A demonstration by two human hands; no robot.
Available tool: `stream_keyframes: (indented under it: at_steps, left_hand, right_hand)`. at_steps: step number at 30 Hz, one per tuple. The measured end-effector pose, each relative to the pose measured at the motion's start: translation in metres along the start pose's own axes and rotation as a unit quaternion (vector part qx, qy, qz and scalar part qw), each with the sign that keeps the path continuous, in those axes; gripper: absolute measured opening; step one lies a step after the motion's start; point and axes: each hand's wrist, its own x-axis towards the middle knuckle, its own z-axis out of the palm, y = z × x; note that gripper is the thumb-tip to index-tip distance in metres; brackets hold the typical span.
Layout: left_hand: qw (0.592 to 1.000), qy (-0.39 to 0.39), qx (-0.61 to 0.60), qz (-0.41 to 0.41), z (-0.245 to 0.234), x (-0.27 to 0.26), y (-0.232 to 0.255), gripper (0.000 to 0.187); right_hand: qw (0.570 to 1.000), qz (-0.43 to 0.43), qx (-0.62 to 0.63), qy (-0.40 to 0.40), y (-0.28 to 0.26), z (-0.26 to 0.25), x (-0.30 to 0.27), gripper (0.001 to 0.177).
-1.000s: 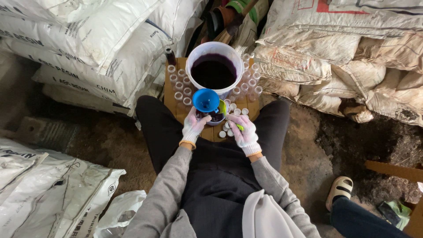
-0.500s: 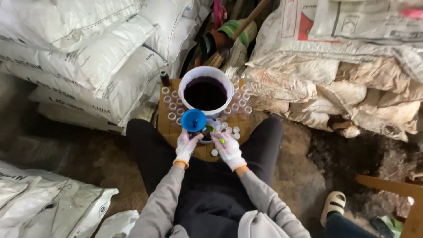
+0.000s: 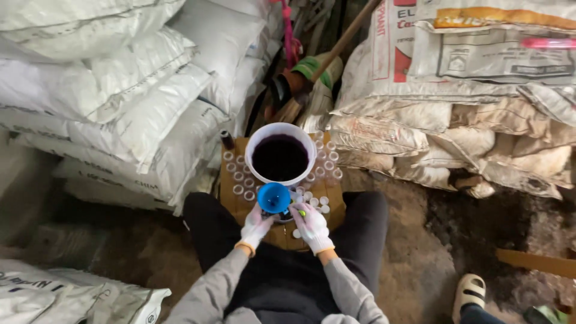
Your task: Filling small plastic vials with liquid from a bucket using a ladle and funnel
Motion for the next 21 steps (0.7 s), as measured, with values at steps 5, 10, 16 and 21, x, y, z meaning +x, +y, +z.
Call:
stream_keyframes:
  at_steps: [5,10,16,21]
  left_hand:
    - [0.991,-0.024,-0.12,0.047,-0.013,-0.017,0.008,0.05]
    - [0.997,0.006,-0.067,0.046,-0.004,-0.017,0.008,0.05]
    - [0.998,0.024,-0.055,0.025,0.009,-0.021,0.014,0.047]
    - [0.999,0.029,-0.032,0.004,0.002,-0.025,0.023,0.048]
  right_hand:
    - [0.998,0.057,0.007,-0.033,-0.012,-0.009,0.0,0.024]
    - [0.996,0.077,0.005,-0.035,0.0,-0.007,0.003,0.027]
    - [0.986,0.127,-0.06,-0.091,0.014,-0.014,0.006,0.027]
    - [0.997,0.048,-0.055,-0.029,-0.002,-0.016,0.0,0.024]
